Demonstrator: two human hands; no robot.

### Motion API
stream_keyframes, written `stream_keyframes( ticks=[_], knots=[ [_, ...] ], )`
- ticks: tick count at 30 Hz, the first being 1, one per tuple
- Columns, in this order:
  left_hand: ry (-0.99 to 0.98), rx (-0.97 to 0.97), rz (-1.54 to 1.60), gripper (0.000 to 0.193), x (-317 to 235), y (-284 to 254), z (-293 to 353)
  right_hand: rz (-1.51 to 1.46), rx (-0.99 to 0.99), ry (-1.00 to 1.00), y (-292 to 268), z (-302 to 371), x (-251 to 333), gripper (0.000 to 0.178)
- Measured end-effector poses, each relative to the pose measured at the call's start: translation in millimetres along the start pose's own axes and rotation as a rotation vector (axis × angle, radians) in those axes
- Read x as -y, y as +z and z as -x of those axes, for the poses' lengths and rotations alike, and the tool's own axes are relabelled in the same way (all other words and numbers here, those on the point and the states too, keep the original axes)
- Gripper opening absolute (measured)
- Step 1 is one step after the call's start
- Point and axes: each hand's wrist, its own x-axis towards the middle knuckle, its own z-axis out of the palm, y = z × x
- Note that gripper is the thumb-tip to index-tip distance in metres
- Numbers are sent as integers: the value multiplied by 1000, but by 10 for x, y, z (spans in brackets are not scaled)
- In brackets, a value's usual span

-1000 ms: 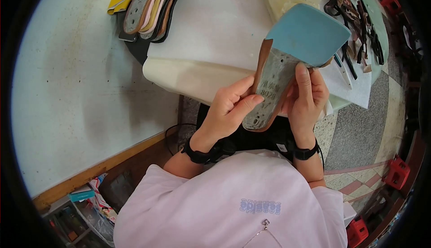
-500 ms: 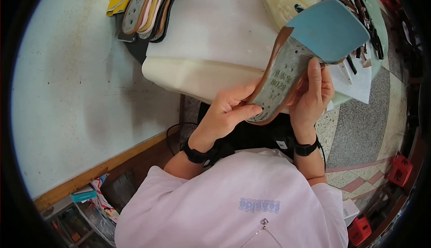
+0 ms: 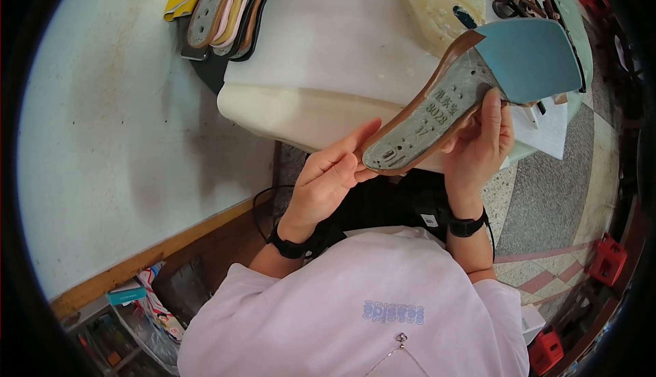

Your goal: Applying adhesive to a shoe sole and attaching a fabric lining component.

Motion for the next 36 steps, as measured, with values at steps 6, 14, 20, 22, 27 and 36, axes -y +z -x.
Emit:
stream_keyframes(
  ticks=[6,14,20,22,27,36],
  knots=[
    [52,-200,-327,34,156,38,24,5,-1,6,6,13,16,18],
    [257,-288,-979,17,152,124,-35,100,-28,-55,33,4,25,16],
    [42,-62,-763,22,110,55,-76,255,92,-106,83,-130,81,20],
    [43,-85,-590,24,90,107,-63,166,319,-13,222,-110,171,25],
    [253,-173,-486,29,47,110,-155,208,385,23,322,62,249,22],
    [448,-318,-543,15,85,145,-344,572,465,3,245,308,18,31]
  ],
)
